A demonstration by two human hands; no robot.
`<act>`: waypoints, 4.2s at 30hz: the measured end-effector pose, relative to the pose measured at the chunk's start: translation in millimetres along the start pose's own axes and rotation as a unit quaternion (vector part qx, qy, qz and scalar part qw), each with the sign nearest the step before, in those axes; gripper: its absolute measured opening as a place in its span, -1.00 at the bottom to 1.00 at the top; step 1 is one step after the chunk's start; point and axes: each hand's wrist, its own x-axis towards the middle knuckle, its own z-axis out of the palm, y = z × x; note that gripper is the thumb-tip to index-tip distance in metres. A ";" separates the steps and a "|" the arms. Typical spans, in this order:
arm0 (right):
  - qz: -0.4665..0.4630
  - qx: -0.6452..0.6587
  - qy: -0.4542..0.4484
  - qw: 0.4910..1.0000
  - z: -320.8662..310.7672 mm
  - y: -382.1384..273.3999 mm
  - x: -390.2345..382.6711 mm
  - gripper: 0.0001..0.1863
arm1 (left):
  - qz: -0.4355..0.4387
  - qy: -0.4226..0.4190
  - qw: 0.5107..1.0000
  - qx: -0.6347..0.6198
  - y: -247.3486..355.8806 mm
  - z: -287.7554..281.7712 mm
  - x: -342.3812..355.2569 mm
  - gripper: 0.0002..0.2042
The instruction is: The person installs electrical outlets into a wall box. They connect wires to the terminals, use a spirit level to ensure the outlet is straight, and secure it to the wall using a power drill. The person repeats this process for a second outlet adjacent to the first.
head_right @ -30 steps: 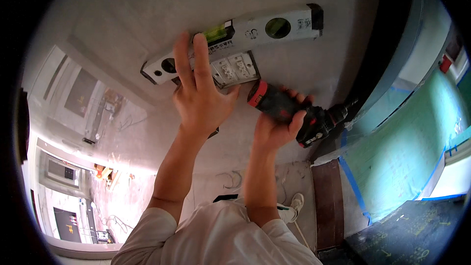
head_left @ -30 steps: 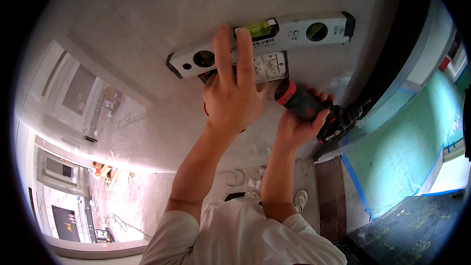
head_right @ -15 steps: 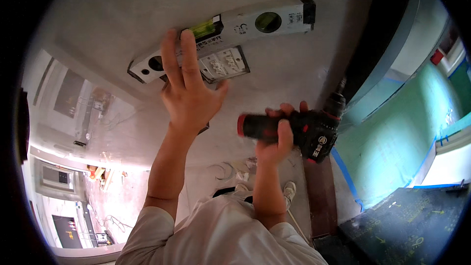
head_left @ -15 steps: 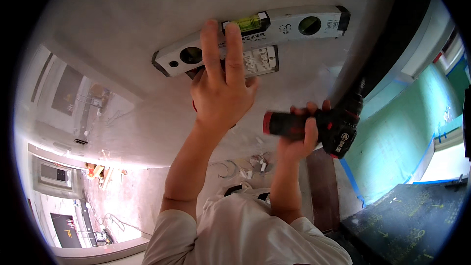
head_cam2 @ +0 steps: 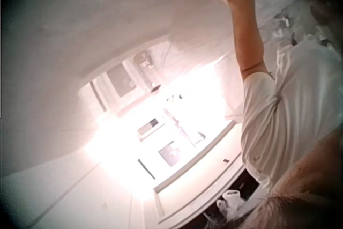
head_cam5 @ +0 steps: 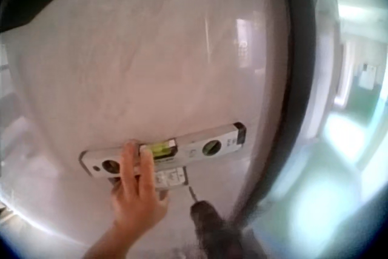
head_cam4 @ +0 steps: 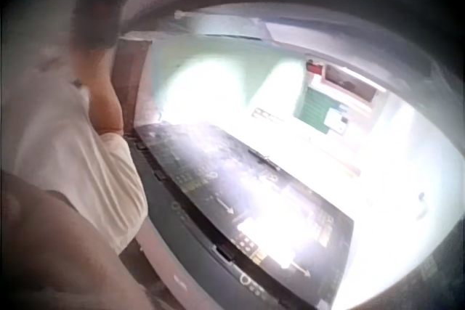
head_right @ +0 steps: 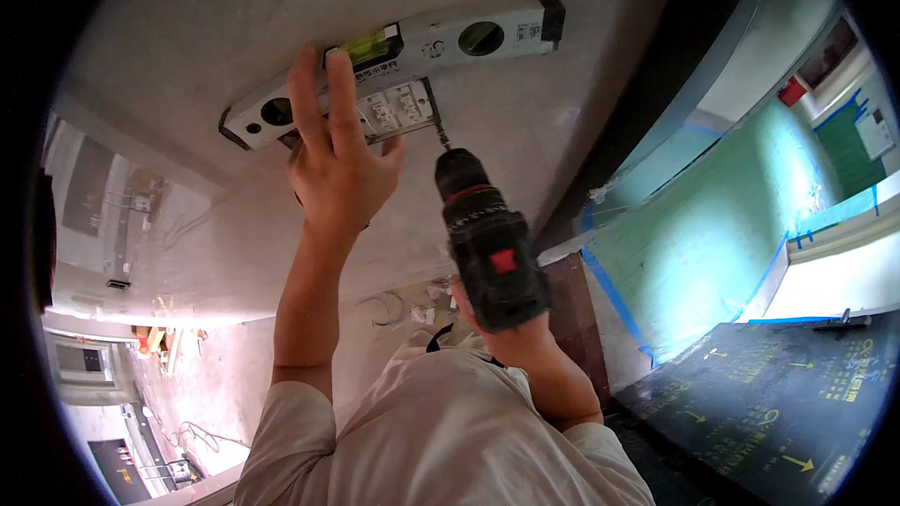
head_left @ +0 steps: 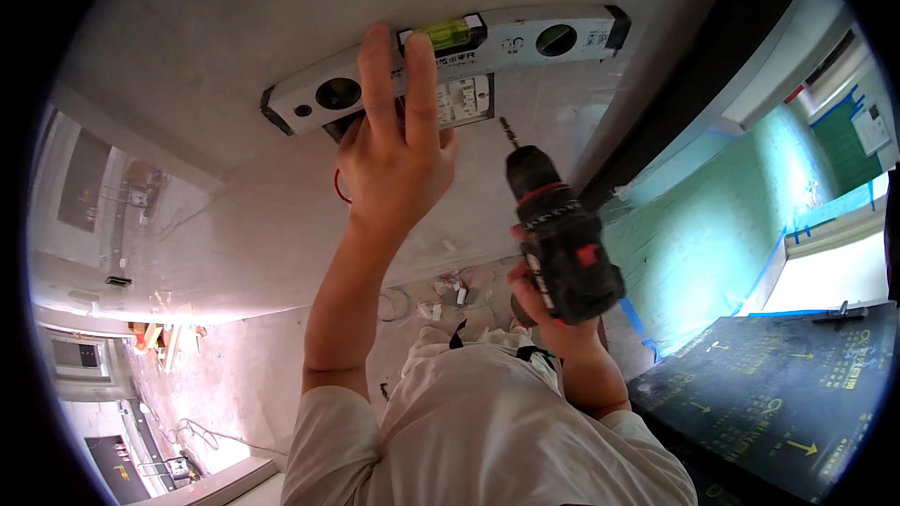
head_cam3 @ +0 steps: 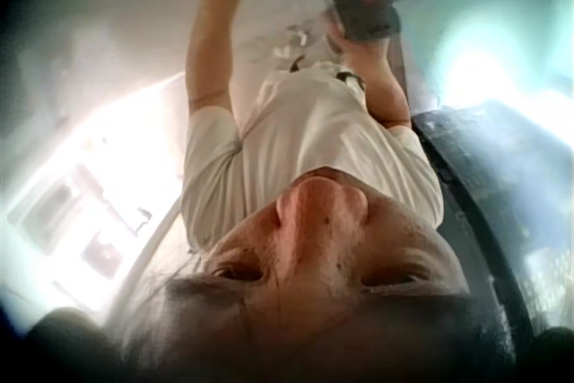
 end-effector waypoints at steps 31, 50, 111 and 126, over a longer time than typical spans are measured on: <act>-0.065 -0.198 -0.087 0.974 23.6 43.1 7.0 -0.40 | 0.010 -0.029 0.999 0.021 -4.8 3.1 -6.7 0.07; -0.115 -0.249 -0.103 0.956 9.5 -0.2 39.3 -0.39 | -0.011 -0.046 0.999 0.019 0.7 -0.9 -4.2 0.04; 0.032 -0.006 -0.037 0.999 59.3 -28.4 44.1 0.10 | 0.095 0.064 0.991 -0.065 -34.1 14.9 -8.3 -0.18; 0.004 -0.016 -0.030 0.999 60.0 -28.7 45.4 -0.06 | 0.092 0.052 0.993 -0.060 -35.7 15.2 -6.0 -0.27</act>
